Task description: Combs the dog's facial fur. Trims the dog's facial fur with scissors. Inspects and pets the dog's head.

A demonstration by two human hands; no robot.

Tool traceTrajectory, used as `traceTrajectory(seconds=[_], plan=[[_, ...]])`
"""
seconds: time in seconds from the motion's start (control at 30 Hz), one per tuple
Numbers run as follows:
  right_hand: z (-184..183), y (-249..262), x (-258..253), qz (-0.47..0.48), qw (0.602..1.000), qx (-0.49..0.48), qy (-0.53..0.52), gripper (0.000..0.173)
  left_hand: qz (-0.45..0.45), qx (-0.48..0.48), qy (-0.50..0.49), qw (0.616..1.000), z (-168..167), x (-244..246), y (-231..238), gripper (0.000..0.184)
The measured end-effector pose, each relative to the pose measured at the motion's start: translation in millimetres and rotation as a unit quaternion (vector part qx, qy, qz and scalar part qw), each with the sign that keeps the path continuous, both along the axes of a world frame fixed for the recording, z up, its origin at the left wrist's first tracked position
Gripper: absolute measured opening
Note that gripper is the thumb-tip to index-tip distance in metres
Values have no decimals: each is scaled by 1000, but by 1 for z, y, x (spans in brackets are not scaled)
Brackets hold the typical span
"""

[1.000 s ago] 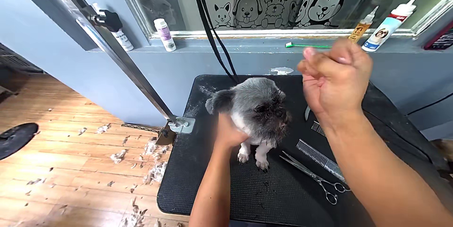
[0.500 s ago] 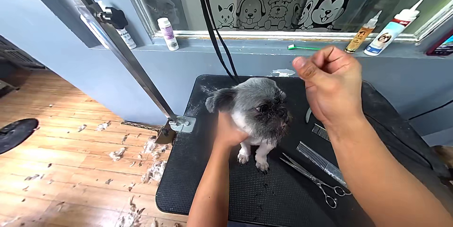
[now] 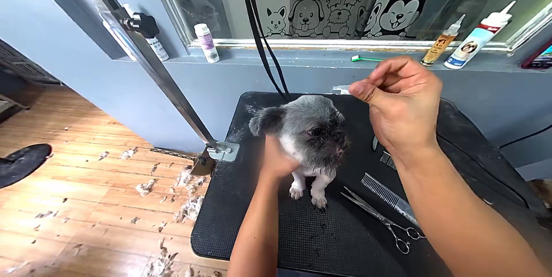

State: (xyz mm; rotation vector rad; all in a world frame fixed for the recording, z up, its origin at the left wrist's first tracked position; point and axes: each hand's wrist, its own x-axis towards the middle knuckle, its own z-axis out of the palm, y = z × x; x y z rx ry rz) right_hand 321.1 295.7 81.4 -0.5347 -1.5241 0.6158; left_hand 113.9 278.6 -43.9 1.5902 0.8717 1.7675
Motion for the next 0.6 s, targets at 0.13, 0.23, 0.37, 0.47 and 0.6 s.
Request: traceTrajectory(seconds=[0.13, 0.23, 0.37, 0.47, 0.6], plan=[[-1, -6, -2, 30, 989, -13, 145, 40, -1, 8, 0, 1000, 0, 1, 2, 78], [0, -9, 1, 25, 996, 21, 78, 34, -5, 7, -3, 1000, -1, 1, 1, 80], [4, -9, -2, 56, 995, 81, 22, 25, 3, -6, 0, 1000, -1, 1, -1, 77], [3, -6, -11, 64, 989, 105, 80, 33, -7, 8, 3, 1000, -1, 2, 2, 77], [10, -2, -23, -6, 995, 54, 81, 45, -6, -3, -6, 1000, -3, 1, 1, 81]])
